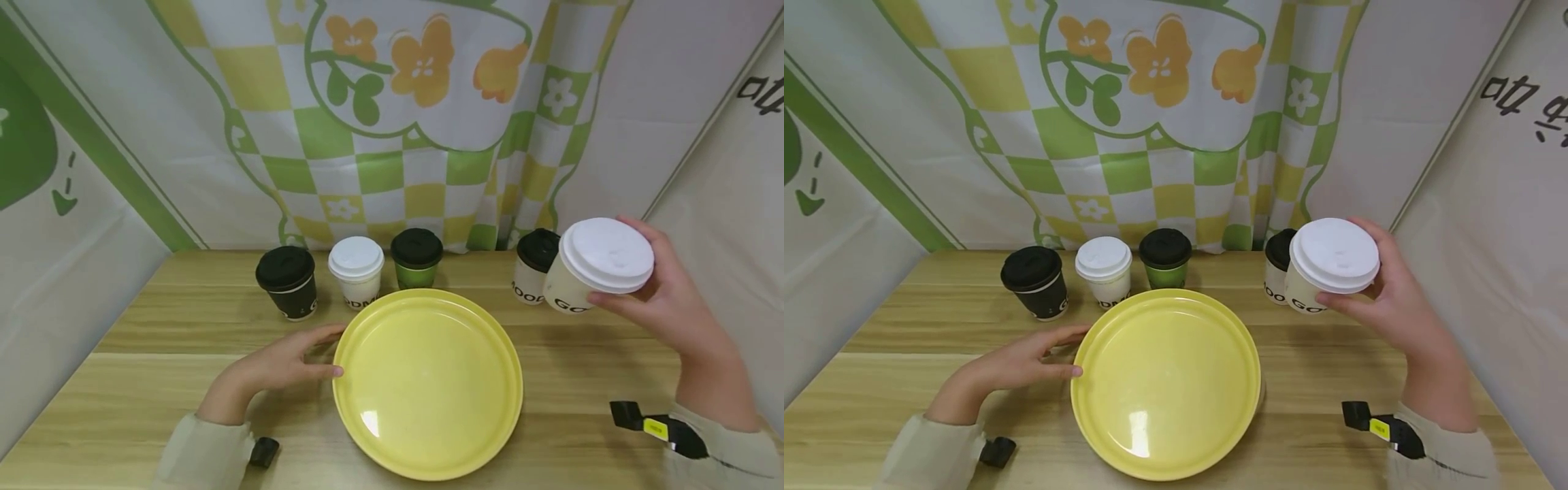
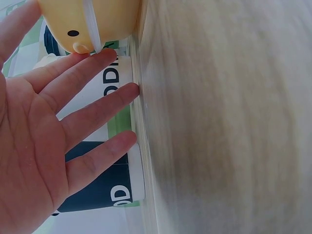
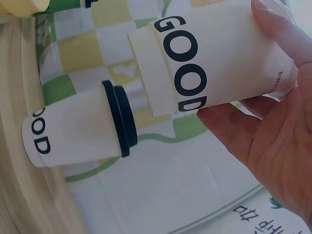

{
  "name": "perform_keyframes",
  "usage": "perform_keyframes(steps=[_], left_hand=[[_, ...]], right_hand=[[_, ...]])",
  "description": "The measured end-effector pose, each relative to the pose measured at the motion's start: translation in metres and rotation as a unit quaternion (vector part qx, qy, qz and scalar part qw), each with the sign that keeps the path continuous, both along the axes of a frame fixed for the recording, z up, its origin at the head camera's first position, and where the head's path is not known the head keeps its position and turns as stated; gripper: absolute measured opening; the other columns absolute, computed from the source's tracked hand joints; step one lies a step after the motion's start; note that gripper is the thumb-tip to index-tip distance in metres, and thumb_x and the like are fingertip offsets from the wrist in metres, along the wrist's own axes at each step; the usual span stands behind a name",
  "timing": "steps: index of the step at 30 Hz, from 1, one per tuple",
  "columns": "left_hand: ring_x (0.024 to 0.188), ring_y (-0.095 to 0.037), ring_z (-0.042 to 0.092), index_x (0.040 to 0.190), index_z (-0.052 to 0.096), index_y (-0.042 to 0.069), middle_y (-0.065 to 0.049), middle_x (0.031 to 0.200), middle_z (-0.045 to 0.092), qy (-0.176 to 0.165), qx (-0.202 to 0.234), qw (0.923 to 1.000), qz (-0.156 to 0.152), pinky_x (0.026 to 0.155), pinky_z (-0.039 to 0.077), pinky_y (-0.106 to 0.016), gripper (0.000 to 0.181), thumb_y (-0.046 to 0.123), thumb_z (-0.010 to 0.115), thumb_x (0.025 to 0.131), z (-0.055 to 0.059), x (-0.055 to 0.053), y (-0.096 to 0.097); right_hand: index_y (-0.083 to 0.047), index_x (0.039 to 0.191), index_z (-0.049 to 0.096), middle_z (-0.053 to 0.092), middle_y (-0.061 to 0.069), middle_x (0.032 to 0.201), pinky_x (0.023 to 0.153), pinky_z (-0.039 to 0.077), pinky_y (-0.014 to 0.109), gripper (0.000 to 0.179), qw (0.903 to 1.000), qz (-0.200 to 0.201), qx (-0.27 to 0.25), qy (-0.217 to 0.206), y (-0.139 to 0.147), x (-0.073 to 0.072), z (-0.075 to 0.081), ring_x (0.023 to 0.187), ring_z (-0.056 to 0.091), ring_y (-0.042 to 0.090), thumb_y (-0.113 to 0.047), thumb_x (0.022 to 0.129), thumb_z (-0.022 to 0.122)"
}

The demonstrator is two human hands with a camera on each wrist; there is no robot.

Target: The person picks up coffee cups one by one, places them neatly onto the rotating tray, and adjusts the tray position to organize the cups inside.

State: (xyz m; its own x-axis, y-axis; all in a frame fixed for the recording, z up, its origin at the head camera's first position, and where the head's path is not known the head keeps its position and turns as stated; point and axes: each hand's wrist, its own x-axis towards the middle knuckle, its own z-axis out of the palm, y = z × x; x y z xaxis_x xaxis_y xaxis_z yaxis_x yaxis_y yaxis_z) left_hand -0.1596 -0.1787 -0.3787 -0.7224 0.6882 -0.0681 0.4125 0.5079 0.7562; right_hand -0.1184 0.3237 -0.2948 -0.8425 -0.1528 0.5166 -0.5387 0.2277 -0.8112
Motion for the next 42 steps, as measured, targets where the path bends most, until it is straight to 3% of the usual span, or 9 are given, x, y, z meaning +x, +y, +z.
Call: perform_keyframes(steps=[16,22,33,42], left_hand=[[0.141,-0.04,0.042,0.152,0.037,0.005,-0.017,0.153,0.045,-0.014,0.012,0.9998,-0.001,0.113,0.034,-0.06,0.071,0.033,0.068,0.094,-0.002,-0.001,0.0],[0.14,-0.039,0.043,0.151,0.038,0.005,-0.017,0.152,0.046,-0.012,0.013,0.9998,-0.001,0.113,0.034,-0.06,0.071,0.033,0.068,0.094,-0.002,-0.001,0.0],[0.14,-0.041,0.042,0.152,0.037,0.006,-0.017,0.153,0.045,-0.021,0.014,0.9997,-0.005,0.112,0.034,-0.061,0.071,0.032,0.068,0.095,-0.001,0.0,-0.001],[0.14,-0.04,0.043,0.152,0.037,0.005,-0.017,0.152,0.045,-0.015,0.011,0.9998,-0.004,0.112,0.034,-0.061,0.07,0.033,0.067,0.095,-0.001,-0.001,0.0]], right_hand=[[-0.004,0.153,0.027,0.047,-0.003,0.14,0.089,0.049,0.012,0.102,0.9943,0.046,0.094,-0.021,-0.04,-0.008,-0.009,0.118,0.053,0.005,0.022,0.068,0.077],[-0.005,0.153,0.029,0.048,-0.003,0.14,0.087,0.051,0.014,0.105,0.9926,0.065,0.102,-0.012,-0.053,-0.01,-0.013,0.118,0.053,0.005,0.02,0.065,0.08],[-0.01,0.153,0.029,0.044,-0.006,0.146,0.09,0.051,0.02,0.104,0.9847,0.103,0.136,-0.036,-0.076,-0.008,-0.02,0.125,0.048,0.004,0.009,0.068,0.085],[-0.01,0.152,0.03,0.046,0.002,0.144,0.096,0.05,0.024,0.101,0.976,0.158,0.135,-0.063,-0.092,-0.007,-0.028,0.127,0.048,0.007,0.002,0.07,0.087]])
